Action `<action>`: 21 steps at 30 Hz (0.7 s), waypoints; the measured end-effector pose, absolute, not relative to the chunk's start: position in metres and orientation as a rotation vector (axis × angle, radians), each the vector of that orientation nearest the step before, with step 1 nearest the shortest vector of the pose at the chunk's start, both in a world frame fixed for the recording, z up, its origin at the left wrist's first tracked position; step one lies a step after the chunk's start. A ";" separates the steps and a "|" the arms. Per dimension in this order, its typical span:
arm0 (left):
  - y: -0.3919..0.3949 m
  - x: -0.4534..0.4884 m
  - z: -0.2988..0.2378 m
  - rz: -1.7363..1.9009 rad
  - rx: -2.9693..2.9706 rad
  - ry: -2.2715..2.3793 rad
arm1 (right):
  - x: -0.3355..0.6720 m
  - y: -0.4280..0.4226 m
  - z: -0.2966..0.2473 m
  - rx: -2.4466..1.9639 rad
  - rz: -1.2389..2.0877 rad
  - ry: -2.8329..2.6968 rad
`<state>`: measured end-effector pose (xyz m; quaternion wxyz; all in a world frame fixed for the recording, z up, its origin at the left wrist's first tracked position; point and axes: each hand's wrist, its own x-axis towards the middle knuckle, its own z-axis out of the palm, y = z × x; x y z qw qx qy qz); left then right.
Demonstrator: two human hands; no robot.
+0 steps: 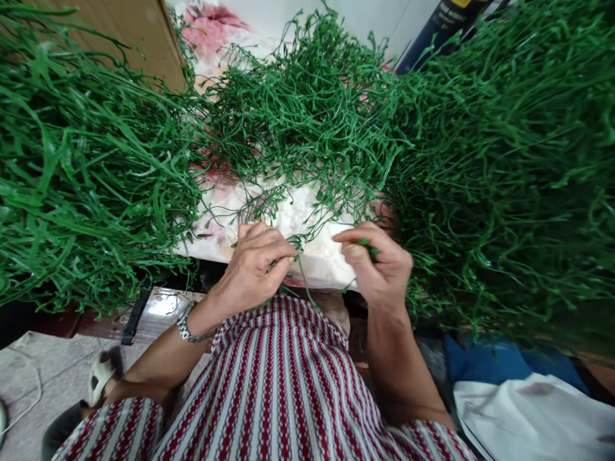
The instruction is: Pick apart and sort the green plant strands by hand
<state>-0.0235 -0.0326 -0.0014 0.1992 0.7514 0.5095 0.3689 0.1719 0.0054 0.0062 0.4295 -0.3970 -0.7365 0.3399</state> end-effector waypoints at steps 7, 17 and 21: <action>-0.038 -0.020 0.002 1.078 2.149 1.365 | 0.147 0.003 -0.008 -0.749 1.032 -2.148; -0.033 -0.027 0.007 0.824 2.215 1.269 | 0.153 0.000 -0.011 -0.788 1.203 -2.090; -0.031 -0.028 0.006 0.715 2.299 1.227 | 0.155 0.001 -0.011 -0.803 1.274 -2.164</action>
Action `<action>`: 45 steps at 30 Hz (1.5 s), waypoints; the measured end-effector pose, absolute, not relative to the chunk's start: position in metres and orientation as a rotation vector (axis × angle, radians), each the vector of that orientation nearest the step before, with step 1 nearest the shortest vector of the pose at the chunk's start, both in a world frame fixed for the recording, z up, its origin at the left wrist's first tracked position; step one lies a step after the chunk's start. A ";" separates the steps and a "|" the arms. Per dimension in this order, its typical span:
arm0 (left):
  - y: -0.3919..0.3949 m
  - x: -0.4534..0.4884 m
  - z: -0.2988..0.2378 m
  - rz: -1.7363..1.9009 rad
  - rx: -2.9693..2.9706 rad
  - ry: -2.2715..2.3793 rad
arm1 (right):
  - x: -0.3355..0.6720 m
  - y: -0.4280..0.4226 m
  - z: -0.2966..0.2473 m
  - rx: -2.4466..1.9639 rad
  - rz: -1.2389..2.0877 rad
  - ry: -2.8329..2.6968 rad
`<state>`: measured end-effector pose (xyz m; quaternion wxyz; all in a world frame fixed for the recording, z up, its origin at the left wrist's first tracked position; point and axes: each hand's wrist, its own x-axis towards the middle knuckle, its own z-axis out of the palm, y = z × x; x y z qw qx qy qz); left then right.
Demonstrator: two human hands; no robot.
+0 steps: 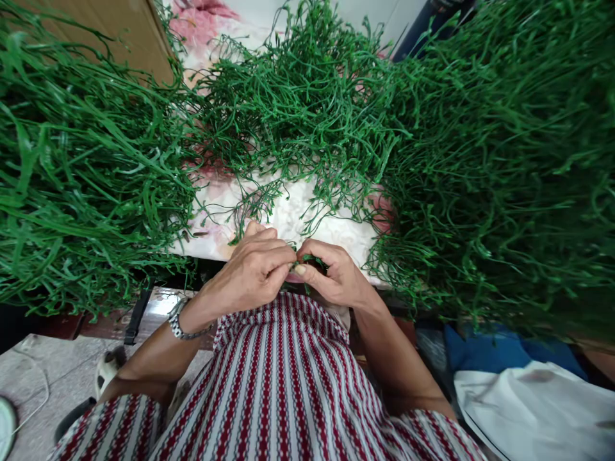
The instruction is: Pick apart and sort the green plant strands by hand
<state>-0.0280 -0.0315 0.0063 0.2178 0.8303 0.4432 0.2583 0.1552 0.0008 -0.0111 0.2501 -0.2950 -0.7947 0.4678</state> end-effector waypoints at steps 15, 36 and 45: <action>-0.032 -0.024 0.002 0.566 2.264 1.275 | 0.156 0.002 -0.016 -0.747 1.094 -2.256; -0.038 -0.026 0.009 0.128 2.532 0.774 | 0.167 -0.001 -0.002 -0.504 0.796 -2.957; -0.014 -0.038 0.005 0.803 2.123 1.037 | 0.179 0.017 0.001 -0.919 0.872 -2.233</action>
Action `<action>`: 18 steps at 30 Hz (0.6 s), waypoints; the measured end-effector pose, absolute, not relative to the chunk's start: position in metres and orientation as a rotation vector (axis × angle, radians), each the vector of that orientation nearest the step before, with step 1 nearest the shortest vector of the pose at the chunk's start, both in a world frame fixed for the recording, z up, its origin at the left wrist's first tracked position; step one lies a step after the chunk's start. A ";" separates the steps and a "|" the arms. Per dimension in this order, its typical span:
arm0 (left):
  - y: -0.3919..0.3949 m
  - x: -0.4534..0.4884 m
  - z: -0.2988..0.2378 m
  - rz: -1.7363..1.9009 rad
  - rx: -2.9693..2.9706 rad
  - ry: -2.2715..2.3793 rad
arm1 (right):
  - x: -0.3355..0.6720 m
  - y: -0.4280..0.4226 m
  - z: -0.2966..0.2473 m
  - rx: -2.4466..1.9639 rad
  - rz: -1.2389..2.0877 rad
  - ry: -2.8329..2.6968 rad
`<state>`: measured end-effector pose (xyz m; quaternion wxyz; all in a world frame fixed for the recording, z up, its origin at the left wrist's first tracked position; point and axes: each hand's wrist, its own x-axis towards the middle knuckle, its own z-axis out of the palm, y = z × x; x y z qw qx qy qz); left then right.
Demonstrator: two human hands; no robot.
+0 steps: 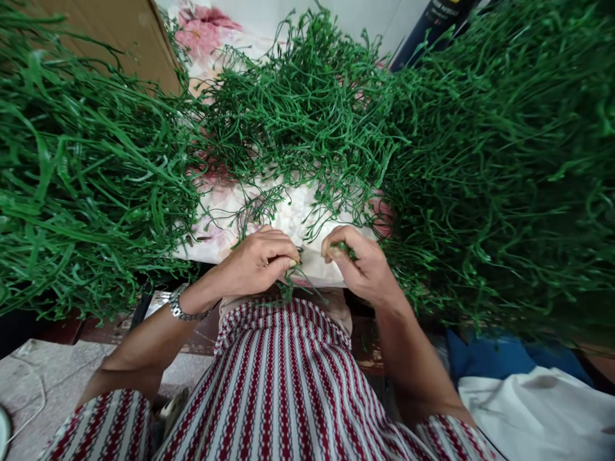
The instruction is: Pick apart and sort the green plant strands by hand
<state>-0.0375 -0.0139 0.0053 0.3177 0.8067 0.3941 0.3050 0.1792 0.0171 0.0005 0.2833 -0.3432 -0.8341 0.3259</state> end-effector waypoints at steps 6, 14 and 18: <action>-0.012 -0.022 -0.005 1.072 2.038 1.255 | 0.148 0.006 -0.006 -1.062 1.095 -2.026; -0.011 -0.017 -0.004 1.094 2.310 1.352 | 0.147 0.011 -0.008 -1.035 1.012 -2.126; -0.005 -0.028 0.003 0.776 2.462 1.192 | 0.153 0.016 -0.005 -0.826 0.839 -2.382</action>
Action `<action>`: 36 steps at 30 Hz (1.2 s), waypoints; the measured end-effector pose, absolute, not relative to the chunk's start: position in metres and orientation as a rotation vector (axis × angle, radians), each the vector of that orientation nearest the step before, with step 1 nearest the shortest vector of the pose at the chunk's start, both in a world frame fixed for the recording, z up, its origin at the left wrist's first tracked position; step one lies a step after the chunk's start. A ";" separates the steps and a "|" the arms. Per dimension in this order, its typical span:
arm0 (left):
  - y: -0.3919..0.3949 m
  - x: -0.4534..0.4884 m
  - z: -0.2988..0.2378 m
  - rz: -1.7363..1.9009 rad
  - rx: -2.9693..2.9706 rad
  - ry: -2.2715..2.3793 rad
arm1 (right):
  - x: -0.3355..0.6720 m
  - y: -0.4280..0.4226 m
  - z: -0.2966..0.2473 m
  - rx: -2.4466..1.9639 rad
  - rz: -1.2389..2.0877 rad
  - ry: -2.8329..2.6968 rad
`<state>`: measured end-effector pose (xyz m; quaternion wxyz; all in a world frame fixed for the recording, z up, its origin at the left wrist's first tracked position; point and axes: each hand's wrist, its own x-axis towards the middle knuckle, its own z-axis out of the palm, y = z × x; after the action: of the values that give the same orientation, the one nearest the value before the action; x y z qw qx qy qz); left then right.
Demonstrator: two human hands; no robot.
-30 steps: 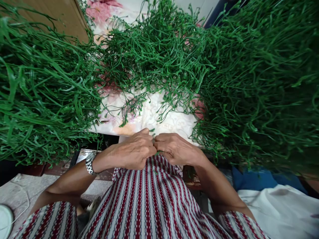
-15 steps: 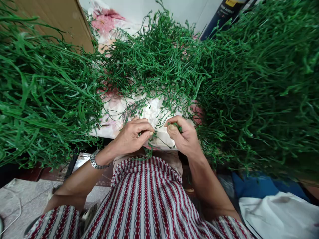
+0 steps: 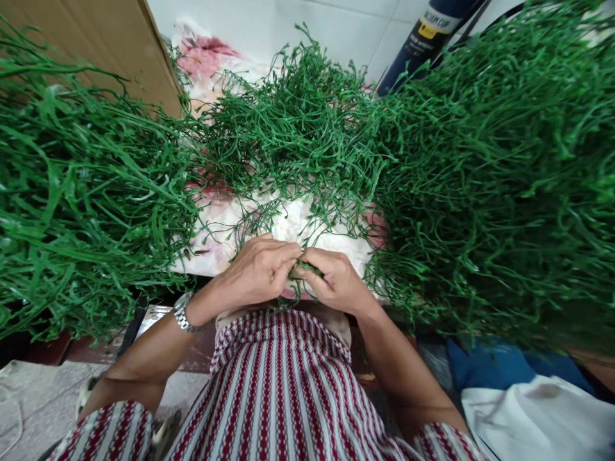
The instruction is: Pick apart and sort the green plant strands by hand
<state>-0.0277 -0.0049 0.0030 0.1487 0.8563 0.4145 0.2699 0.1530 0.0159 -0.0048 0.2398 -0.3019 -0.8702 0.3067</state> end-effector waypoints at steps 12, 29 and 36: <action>-0.012 -0.032 0.002 0.430 2.706 0.893 | 0.176 0.013 0.020 -0.803 0.173 -3.077; 0.013 -0.042 0.004 1.449 1.161 1.123 | 0.256 0.031 0.033 -1.671 -0.626 -2.535; 0.017 -0.043 0.010 1.483 0.994 1.042 | 0.258 0.031 0.051 -1.551 -0.520 -2.502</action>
<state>-0.0428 0.0170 0.0103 0.5116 0.4131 0.4331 0.6165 0.2582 0.0314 0.0510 0.0761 -0.5175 -0.8345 -0.1735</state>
